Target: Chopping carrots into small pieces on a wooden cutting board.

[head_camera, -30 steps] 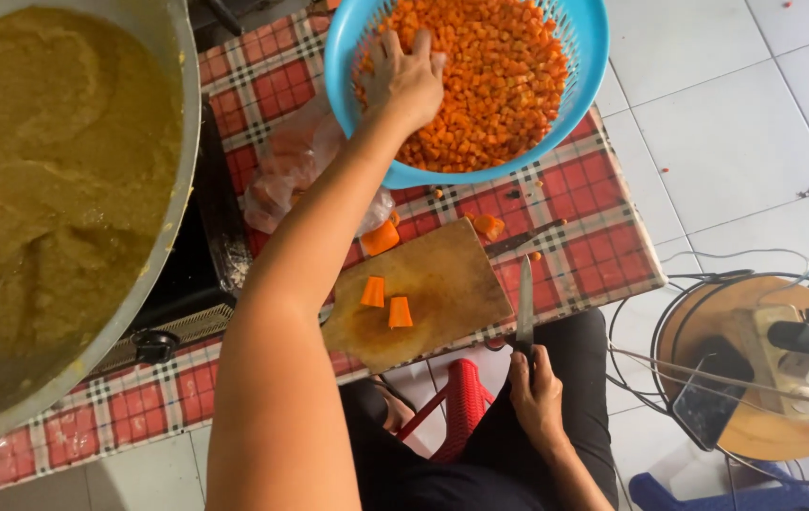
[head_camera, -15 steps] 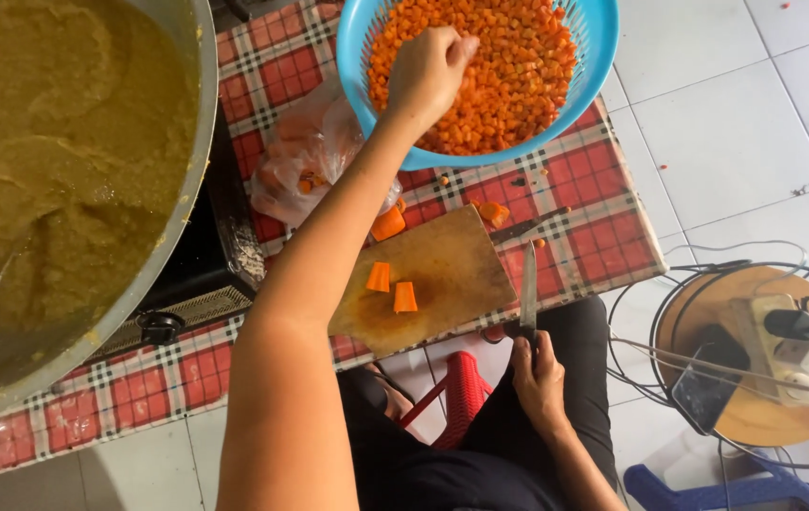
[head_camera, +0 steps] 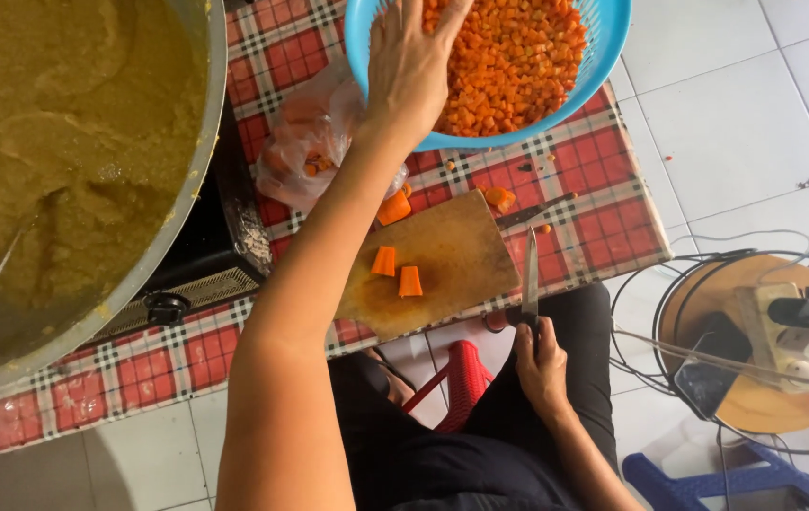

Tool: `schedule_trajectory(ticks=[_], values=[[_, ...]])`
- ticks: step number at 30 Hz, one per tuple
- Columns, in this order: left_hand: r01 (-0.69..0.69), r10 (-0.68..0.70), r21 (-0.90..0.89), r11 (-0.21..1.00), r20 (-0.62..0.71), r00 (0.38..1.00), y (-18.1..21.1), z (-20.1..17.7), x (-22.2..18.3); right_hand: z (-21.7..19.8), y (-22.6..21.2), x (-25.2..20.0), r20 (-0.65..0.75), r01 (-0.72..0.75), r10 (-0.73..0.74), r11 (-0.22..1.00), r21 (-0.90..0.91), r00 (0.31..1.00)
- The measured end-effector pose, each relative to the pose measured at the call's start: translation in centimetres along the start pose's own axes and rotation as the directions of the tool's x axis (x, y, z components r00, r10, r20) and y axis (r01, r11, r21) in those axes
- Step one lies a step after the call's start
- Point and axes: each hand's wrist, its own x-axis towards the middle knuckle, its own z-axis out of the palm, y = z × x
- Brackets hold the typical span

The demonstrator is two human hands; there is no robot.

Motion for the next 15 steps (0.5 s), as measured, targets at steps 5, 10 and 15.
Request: schedule_trajectory(ticks=[5, 10, 15], values=[[-0.226, 0.091, -0.336, 0.914, -0.373, 0.924, 4.1, -10.5, -9.8, 0.1, 0.6, 0.0, -0.019, 0.129, -0.132, 0.986, -0.109, 0.991], [-0.156, 0.072, -0.343, 0.926, -0.245, 0.967, 2.7, -7.5, -22.2, 0.1, 0.2, -1.8, -0.001, 0.159, -0.164, 0.955, -0.251, 0.986], [-0.06, 0.081, -0.162, 0.985, 0.123, 0.989, 1.5, -5.0, -28.8, -0.1, -1.2, -3.5, 0.116, 0.149, -0.12, 0.948, -0.282, 0.986]])
